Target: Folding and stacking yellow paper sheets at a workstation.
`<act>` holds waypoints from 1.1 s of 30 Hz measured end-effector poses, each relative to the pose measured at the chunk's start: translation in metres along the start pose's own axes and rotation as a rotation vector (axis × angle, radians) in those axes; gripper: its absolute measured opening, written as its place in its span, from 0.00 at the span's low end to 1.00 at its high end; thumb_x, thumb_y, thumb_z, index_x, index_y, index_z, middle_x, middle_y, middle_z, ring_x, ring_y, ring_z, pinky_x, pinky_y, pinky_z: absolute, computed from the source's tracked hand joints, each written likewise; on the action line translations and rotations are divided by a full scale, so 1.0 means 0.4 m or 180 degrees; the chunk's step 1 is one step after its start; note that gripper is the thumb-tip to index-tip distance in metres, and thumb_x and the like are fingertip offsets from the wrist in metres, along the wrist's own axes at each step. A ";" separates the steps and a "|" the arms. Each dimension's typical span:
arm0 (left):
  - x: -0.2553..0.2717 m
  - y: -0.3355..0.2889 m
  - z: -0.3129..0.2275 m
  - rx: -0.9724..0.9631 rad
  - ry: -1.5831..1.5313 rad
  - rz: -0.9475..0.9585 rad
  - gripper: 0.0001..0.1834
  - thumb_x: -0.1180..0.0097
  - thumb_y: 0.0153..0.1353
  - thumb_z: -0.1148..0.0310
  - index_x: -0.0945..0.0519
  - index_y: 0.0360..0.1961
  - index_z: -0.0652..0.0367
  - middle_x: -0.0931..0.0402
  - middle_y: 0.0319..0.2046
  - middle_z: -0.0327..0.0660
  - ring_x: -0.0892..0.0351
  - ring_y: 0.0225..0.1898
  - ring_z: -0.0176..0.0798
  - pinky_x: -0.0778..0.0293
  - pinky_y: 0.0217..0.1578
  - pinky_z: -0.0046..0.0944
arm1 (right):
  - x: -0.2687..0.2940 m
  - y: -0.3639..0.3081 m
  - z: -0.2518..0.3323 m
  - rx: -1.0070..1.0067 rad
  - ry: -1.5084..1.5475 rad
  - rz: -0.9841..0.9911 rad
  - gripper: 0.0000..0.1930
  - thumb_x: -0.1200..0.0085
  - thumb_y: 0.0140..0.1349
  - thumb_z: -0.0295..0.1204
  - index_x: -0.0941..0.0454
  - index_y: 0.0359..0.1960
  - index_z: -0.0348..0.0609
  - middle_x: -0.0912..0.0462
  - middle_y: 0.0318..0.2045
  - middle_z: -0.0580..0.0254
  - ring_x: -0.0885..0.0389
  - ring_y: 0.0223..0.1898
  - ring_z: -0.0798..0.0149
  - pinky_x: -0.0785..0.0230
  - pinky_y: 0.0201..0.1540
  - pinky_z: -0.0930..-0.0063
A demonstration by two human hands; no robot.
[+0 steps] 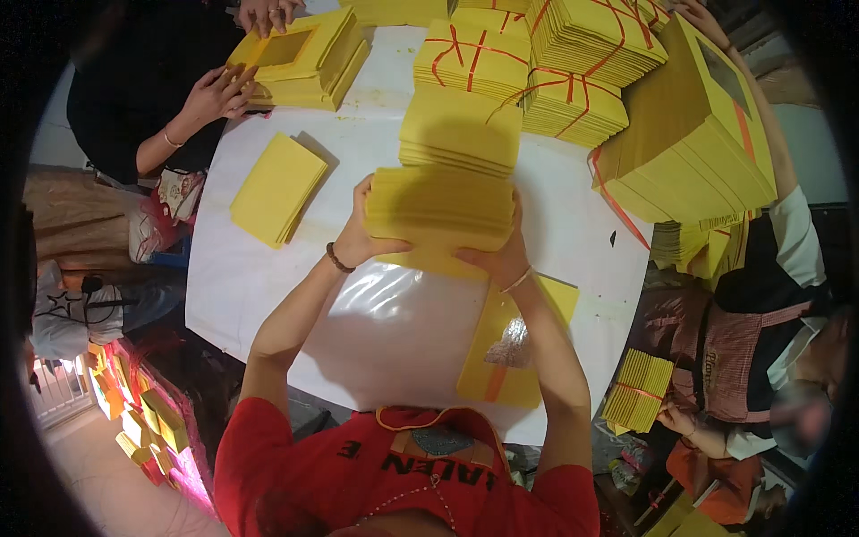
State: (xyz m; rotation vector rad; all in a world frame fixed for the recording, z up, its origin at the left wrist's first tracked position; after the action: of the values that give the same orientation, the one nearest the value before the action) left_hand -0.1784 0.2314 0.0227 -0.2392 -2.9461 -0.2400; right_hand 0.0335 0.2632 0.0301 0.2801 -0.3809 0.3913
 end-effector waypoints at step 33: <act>-0.086 -0.078 -0.365 0.0550 -0.0475 0.0419 0.57 0.42 0.53 0.54 0.73 0.64 0.63 0.53 0.63 0.58 0.54 0.66 0.49 0.55 0.63 0.40 | -0.010 -0.241 0.039 -0.1416 0.4322 -0.0659 0.25 0.51 0.58 0.40 0.37 0.56 0.42 0.28 0.50 0.57 0.27 0.50 0.60 0.30 0.49 0.60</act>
State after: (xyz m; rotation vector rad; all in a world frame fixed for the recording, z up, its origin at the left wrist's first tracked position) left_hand -0.1270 0.1706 0.1538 -0.4422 -3.0579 0.0526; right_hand 0.0656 0.1711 0.0240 -0.4016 0.8875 0.2121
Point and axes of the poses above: each hand's wrist, its own y-axis towards the middle knuckle, its own x-axis out of the back of the hand, z = x × y, the point moved 6 cm from there along y, towards the middle knuckle
